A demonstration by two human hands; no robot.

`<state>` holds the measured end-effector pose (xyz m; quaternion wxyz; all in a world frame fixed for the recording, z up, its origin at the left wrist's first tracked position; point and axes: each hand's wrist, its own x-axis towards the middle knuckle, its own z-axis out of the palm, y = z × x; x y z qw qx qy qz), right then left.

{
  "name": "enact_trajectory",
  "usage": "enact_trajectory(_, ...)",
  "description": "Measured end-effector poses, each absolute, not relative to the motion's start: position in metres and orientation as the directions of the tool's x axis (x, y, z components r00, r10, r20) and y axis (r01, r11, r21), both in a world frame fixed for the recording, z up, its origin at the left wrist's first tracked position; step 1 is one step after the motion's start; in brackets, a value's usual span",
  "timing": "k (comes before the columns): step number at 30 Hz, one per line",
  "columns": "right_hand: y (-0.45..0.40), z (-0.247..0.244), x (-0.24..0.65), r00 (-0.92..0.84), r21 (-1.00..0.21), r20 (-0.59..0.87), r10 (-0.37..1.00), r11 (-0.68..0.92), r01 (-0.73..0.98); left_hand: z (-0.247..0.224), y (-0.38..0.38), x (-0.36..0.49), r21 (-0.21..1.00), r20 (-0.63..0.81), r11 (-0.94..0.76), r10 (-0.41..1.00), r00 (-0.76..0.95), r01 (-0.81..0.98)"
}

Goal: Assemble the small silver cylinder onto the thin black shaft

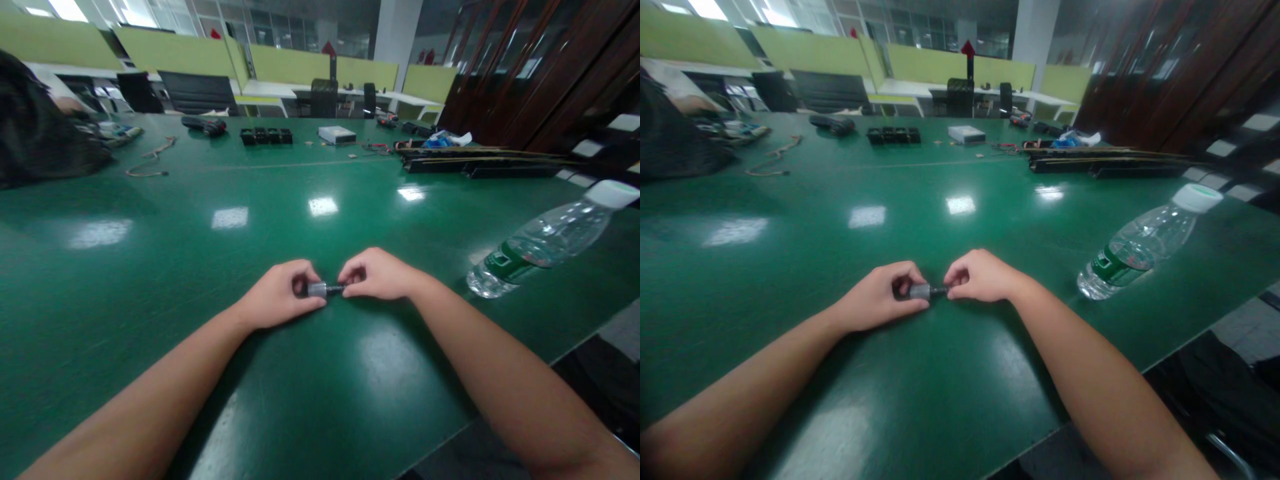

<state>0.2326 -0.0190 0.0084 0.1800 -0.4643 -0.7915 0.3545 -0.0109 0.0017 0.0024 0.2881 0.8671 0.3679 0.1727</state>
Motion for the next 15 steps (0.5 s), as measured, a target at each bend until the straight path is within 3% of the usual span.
enact_trajectory(6, -0.019, -0.006, 0.217, -0.537, -0.670, 0.136, 0.833, 0.476, 0.569, 0.003, 0.001, -0.009, 0.640, 0.078, -0.549, 0.742, 0.666, 0.537)
enact_trajectory(15, -0.021, -0.002, 0.219, -0.536, -0.673, 0.123, 0.835, 0.467, 0.574, 0.006, 0.001, -0.008, 0.641, 0.051, -0.535, 0.744, 0.666, 0.550)
